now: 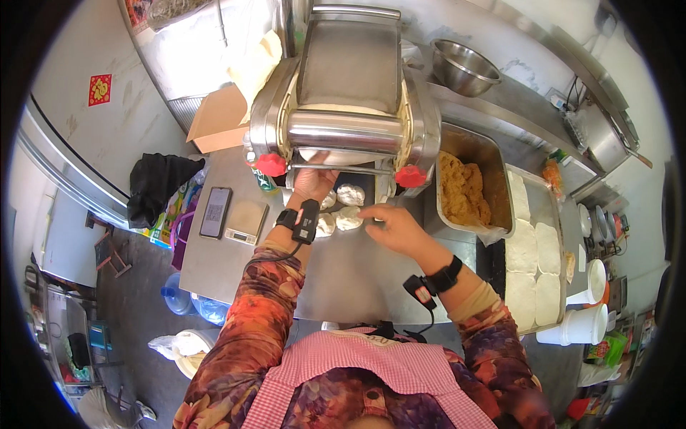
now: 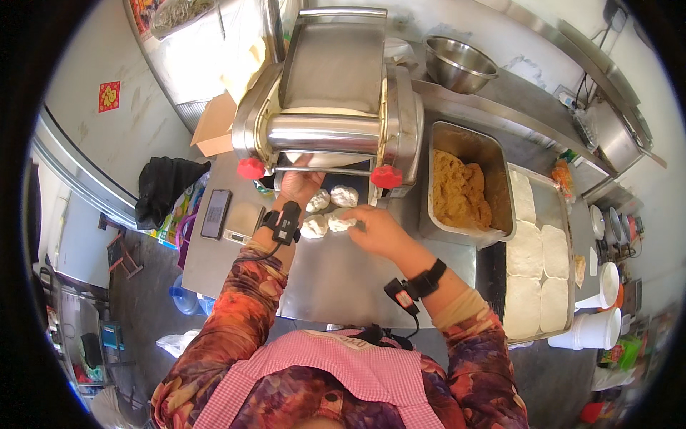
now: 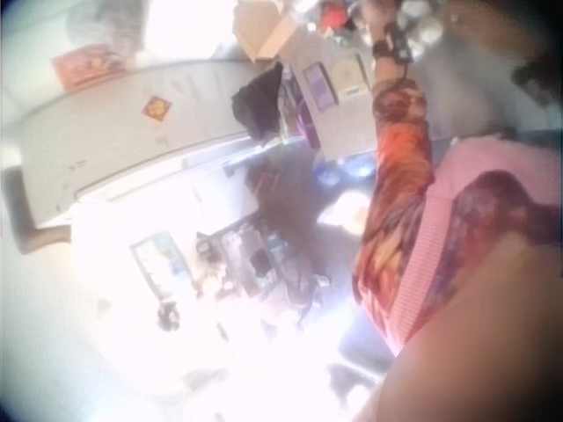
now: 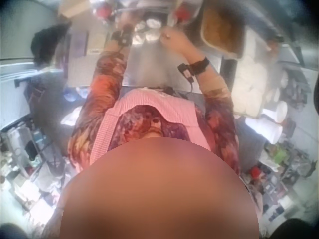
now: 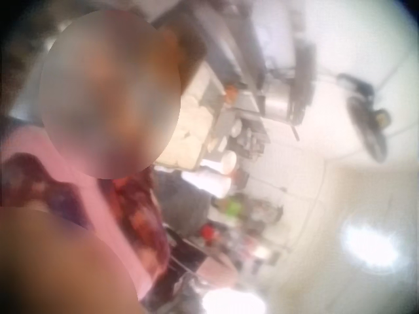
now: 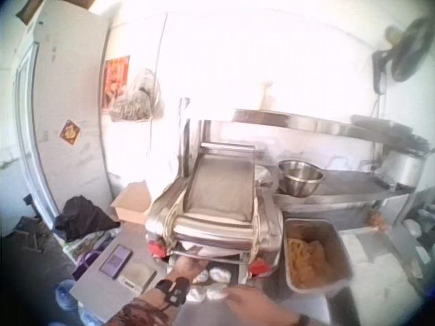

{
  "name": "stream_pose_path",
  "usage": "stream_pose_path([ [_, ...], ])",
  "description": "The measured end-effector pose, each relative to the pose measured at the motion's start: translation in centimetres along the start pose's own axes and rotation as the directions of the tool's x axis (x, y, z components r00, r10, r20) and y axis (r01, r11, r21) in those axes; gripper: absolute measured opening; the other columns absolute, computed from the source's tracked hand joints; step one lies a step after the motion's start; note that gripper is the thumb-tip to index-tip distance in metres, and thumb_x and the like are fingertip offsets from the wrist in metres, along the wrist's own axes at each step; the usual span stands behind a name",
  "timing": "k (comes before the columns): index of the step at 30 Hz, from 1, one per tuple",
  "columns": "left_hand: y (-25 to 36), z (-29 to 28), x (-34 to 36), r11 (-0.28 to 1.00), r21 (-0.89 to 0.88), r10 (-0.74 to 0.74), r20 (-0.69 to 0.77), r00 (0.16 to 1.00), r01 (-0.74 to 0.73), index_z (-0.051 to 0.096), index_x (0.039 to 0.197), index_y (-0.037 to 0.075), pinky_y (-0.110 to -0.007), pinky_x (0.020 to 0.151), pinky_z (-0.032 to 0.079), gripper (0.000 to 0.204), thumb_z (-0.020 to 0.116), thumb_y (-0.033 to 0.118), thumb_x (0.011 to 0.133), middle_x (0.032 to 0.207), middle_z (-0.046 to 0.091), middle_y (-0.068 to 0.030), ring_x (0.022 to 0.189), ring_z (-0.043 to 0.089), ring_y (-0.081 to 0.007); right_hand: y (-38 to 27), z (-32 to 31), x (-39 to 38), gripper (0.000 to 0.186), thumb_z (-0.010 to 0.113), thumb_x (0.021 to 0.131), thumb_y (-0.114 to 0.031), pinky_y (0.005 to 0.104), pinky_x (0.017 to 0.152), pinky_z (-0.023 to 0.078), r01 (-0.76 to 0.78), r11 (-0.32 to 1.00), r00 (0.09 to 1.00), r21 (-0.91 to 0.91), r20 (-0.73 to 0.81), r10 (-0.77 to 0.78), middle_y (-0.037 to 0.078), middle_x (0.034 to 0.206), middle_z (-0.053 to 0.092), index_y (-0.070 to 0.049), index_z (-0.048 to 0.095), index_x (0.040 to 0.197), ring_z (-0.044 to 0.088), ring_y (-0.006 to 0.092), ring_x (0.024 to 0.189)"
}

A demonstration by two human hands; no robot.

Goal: The person wipes a metal tray, then uses a dough sheeter to flatten dough balls into sheets. They arrange the sheets on the tray and place it into an oven. Later, they remove a tray of baked flatbreads from the oven and continue preparing more dough sheets.

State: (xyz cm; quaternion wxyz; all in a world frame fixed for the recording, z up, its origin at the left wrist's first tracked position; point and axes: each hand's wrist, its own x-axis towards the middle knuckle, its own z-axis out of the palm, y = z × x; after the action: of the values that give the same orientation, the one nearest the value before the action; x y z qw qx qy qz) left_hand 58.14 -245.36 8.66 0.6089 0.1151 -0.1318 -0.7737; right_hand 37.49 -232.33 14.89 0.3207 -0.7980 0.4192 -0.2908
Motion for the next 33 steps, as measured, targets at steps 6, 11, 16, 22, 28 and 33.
stream_pose_path([
  [6, 0.0, 0.1, -4.3, 0.956, 0.293, -0.007, -0.018, 1.000, 0.012, 0.050, 0.122, -0.003, -0.038, 0.097, 0.048, 0.037, 0.054, -0.005, 0.085, 0.120, 0.058, -0.0131, 0.111, 0.057, -0.0269, 2.4, 2.8, 4.9, 0.051, 0.065, 0.078, -0.012, 0.0374, 0.085, 0.050, -0.226, 0.679, 0.884, 0.698, -0.147, 0.445, 0.013, 0.115, 0.060, 0.002, 0.049, 0.125, 0.060, 0.0264, 0.103],
  [11, 0.3, 1.4, -9.3, 0.938, 0.346, 0.019, 0.042, 0.999, -0.032, 0.048, 0.124, -0.001, -0.035, 0.091, 0.051, 0.039, 0.057, -0.003, 0.086, 0.120, 0.058, -0.0137, 0.109, 0.059, -0.0244, 3.0, 3.5, 6.1, 0.041, 0.063, 0.085, -0.004, 0.0340, 0.087, 0.053, -0.134, 0.219, 0.878, 0.967, 0.013, 0.479, 0.013, 0.117, 0.059, -0.002, 0.050, 0.124, 0.062, 0.0233, 0.101],
  [16, 1.1, 1.6, -12.9, 0.868, 0.488, -0.066, -0.071, 0.995, 0.092, 0.044, 0.129, -0.002, -0.035, 0.092, 0.050, 0.042, 0.055, -0.002, 0.088, 0.123, 0.056, -0.0135, 0.111, 0.058, -0.0245, 1.8, 4.1, 4.1, 0.044, 0.060, 0.085, 0.001, 0.0380, 0.094, 0.050, -0.097, 0.128, 0.943, 0.987, 0.050, 0.328, 0.013, 0.121, 0.058, -0.001, 0.047, 0.127, 0.059, 0.0244, 0.109],
  [22, 1.3, 1.4, -16.0, 0.831, 0.531, -0.158, -0.057, 0.986, 0.164, 0.044, 0.130, 0.002, -0.033, 0.081, 0.055, 0.042, 0.055, 0.002, 0.090, 0.121, 0.057, -0.0114, 0.107, 0.059, -0.0216, 0.4, 3.3, 0.1, 0.051, 0.061, 0.083, 0.002, 0.0367, 0.096, 0.049, -0.197, 0.085, 0.942, 0.977, 0.164, 0.294, 0.014, 0.124, 0.056, -0.001, 0.044, 0.131, 0.058, 0.0250, 0.111],
  [28, 0.6, 1.8, -18.9, 0.786, 0.590, -0.197, -0.040, 0.980, 0.182, 0.046, 0.130, 0.006, -0.027, 0.067, 0.057, 0.045, 0.061, 0.009, 0.088, 0.119, 0.059, -0.0080, 0.100, 0.062, -0.0177, -0.6, 2.6, -3.5, 0.054, 0.063, 0.083, 0.000, 0.0389, 0.093, 0.051, -0.292, 0.114, 0.910, 0.950, 0.238, 0.341, 0.013, 0.125, 0.056, -0.002, 0.043, 0.133, 0.058, 0.0258, 0.112],
  [33, -0.2, 2.7, -20.6, 0.747, 0.635, -0.231, -0.030, 0.972, 0.197, 0.045, 0.131, 0.007, -0.029, 0.070, 0.057, 0.048, 0.063, 0.013, 0.087, 0.119, 0.059, -0.0076, 0.100, 0.062, -0.0192, -2.3, 1.3, -5.9, 0.057, 0.062, 0.083, 0.000, 0.0394, 0.091, 0.053, -0.326, 0.137, 0.893, 0.935, 0.257, 0.369, 0.014, 0.127, 0.054, -0.004, 0.040, 0.136, 0.058, 0.0272, 0.112],
])
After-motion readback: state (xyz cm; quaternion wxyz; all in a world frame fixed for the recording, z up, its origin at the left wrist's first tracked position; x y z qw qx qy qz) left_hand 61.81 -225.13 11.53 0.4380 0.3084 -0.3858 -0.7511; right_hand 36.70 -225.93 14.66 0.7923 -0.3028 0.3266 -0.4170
